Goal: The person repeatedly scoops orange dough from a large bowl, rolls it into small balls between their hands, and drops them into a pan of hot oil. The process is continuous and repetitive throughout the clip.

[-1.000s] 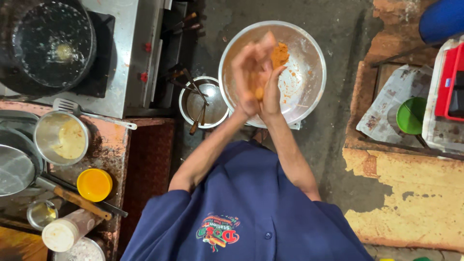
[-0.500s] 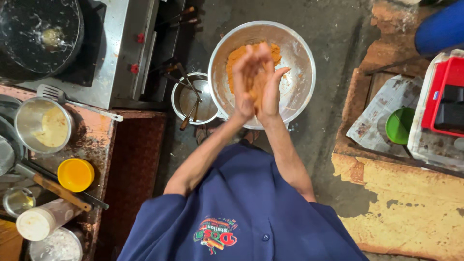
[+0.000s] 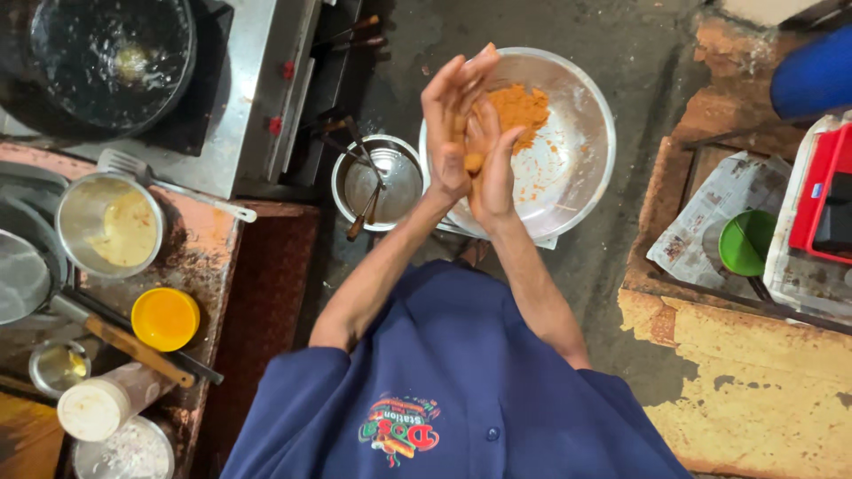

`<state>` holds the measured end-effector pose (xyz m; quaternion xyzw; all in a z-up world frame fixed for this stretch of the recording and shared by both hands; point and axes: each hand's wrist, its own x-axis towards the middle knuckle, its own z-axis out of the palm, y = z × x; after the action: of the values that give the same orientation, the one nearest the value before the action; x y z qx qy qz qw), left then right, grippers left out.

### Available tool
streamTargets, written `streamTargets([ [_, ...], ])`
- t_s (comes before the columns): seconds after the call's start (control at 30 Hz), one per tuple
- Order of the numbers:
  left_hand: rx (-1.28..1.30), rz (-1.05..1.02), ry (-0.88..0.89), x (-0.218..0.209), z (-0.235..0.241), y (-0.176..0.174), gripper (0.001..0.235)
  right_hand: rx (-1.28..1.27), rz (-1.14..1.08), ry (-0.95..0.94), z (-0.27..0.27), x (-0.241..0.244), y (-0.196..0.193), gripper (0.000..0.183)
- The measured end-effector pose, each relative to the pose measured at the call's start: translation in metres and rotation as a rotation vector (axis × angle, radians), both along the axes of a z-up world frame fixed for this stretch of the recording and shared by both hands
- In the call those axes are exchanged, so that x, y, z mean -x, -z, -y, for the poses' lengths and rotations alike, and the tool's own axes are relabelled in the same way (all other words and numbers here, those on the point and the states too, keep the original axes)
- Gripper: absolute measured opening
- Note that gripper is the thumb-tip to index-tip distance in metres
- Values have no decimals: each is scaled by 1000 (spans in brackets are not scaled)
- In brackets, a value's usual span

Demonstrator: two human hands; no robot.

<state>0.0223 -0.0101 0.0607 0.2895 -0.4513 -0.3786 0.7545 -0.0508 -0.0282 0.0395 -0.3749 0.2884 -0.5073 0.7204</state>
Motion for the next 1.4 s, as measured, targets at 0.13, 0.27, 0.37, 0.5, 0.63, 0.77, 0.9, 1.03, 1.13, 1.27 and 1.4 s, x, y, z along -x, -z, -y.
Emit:
streamTargets([
  [0.13,4,-69,55,-46,4,-7,103,90,170,-68,-1,-41,-4,92],
  [0.27,72,-102,-7,-74,-11,0,99,30,103,-100,-17,-74,3,96],
  [0.37,89,-50,15,-104,-7,3,99,60,78,-86,-8,-106,4,98],
  [0.5,130,-58,107,-133,-14,13,96,67,17,-53,-7,-133,11,99],
  [0.63,154,-50,59,-153,-24,12,96,103,148,-159,-11,-157,15,95],
  [0.77,104,-197,78,-173,-25,3,102,78,15,-86,-6,-179,12,95],
  [0.9,124,-249,-43,-192,-28,7,104,48,-85,-148,-23,-200,10,93],
  [1.03,39,-319,-138,-212,-21,26,92,169,-157,-66,-20,-234,-2,89],
  [1.13,-132,-722,-85,-217,-25,72,76,380,-343,34,-22,-262,-2,84],
  [1.27,-591,-1109,-63,-249,-23,159,53,346,-244,-39,-13,-279,-2,86],
  [1.4,-740,-925,-123,-354,-11,226,42,199,-250,-113,-7,-236,5,87],
])
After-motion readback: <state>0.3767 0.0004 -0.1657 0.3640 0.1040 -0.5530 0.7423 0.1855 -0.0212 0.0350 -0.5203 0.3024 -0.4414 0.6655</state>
